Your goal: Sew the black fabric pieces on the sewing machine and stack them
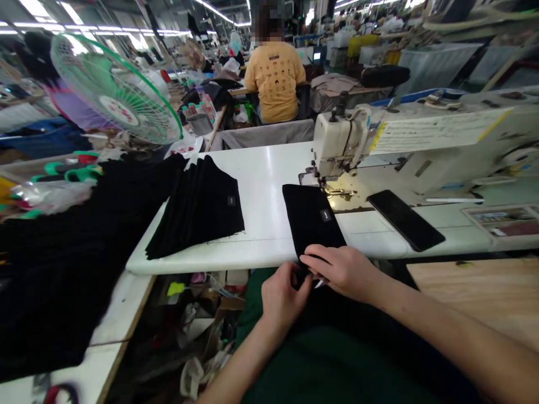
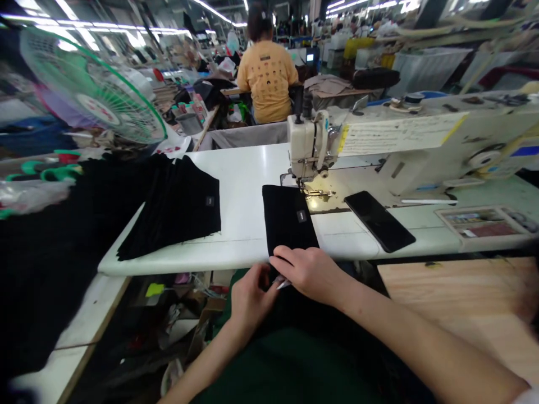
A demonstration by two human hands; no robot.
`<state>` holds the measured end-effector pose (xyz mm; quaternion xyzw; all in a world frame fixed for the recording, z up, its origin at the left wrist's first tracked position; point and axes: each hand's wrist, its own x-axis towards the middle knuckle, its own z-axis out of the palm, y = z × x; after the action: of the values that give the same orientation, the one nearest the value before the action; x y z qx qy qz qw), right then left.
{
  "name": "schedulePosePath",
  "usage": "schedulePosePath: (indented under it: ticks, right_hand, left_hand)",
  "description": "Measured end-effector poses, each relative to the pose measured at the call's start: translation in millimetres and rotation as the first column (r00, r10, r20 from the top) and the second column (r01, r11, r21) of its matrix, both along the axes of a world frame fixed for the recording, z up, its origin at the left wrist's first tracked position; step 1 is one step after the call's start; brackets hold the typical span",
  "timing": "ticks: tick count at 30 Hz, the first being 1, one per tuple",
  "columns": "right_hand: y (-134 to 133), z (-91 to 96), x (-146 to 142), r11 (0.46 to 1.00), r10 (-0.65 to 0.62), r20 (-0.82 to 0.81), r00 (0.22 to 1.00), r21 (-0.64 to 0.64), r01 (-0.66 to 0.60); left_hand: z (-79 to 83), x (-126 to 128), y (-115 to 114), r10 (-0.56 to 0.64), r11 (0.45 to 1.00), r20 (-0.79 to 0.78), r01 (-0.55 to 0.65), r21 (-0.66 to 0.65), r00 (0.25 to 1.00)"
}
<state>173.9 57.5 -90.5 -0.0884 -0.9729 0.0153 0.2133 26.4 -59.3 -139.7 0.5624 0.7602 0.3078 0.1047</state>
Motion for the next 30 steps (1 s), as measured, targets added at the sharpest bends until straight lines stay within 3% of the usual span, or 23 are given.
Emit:
schedulePosePath:
  ticks: [2, 6, 13, 16, 21, 24, 26, 27, 29, 30]
  right_hand:
    - [0, -3.0, -5, 0.999, 0.021, -0.036, 0.999, 0.025, -0.020]
    - [0, -3.2, -6, 0.998, 0.047, -0.103, 0.994, -0.040, -0.051]
    - [1, -12.5, -3, 0.998, 0.059, -0.148, 0.987, -0.016, -0.062]
    - [2, -12.6, -4, 0.997, 0.072, -0.159, 0.985, -0.024, -0.076]
    - [-1, -5.8, -3, 0.998, 0.064, -0.083, 0.995, 0.023, -0.062]
    - [1, -6.8, 6, 0.994, -0.110, -0.098, 0.989, 0.016, 0.112]
    - [4, -9.6, 15, 0.944, -0.329, -0.155, 0.931, -0.063, 0.323]
    - [6, -11.0, 19, 0.895, -0.444, -0.170, 0.880, -0.133, 0.426]
    - [9, -13.6, 25, 0.744, -0.644, -0.119, 0.756, -0.327, 0.582]
    - [9, -14.5, 27, 0.637, -0.710, -0.044, 0.703, -0.466, 0.614]
  left_hand:
    - [1.6, -1, 4, 0.008, 0.998, 0.048, -0.011, 0.058, 0.999]
    - [5.2, -1, 5, 0.031, 0.980, 0.201, -0.069, 0.185, 0.979]
    - [11.3, 4, 2, 0.047, 0.970, 0.427, -0.143, 0.196, 0.903]
    - [16.4, 6, 2, 0.030, 0.976, 0.564, -0.145, 0.160, 0.825]
    - [26.1, 1, 4, 0.015, 0.987, 0.782, -0.135, 0.088, 0.623]
    - [25.3, -4, 3, 0.059, 0.988, 0.822, -0.149, 0.032, 0.566]
    - [21.4, -6, 2, 0.100, 0.986, 0.859, -0.164, -0.019, 0.502]
    - [19.1, -6, 1, 0.117, 0.984, 0.881, -0.174, -0.041, 0.459]
    - [14.7, -5, -1, 0.138, 0.978, 0.917, -0.197, -0.067, 0.374]
    - [12.8, -4, -1, 0.141, 0.975, 0.929, -0.210, -0.070, 0.341]
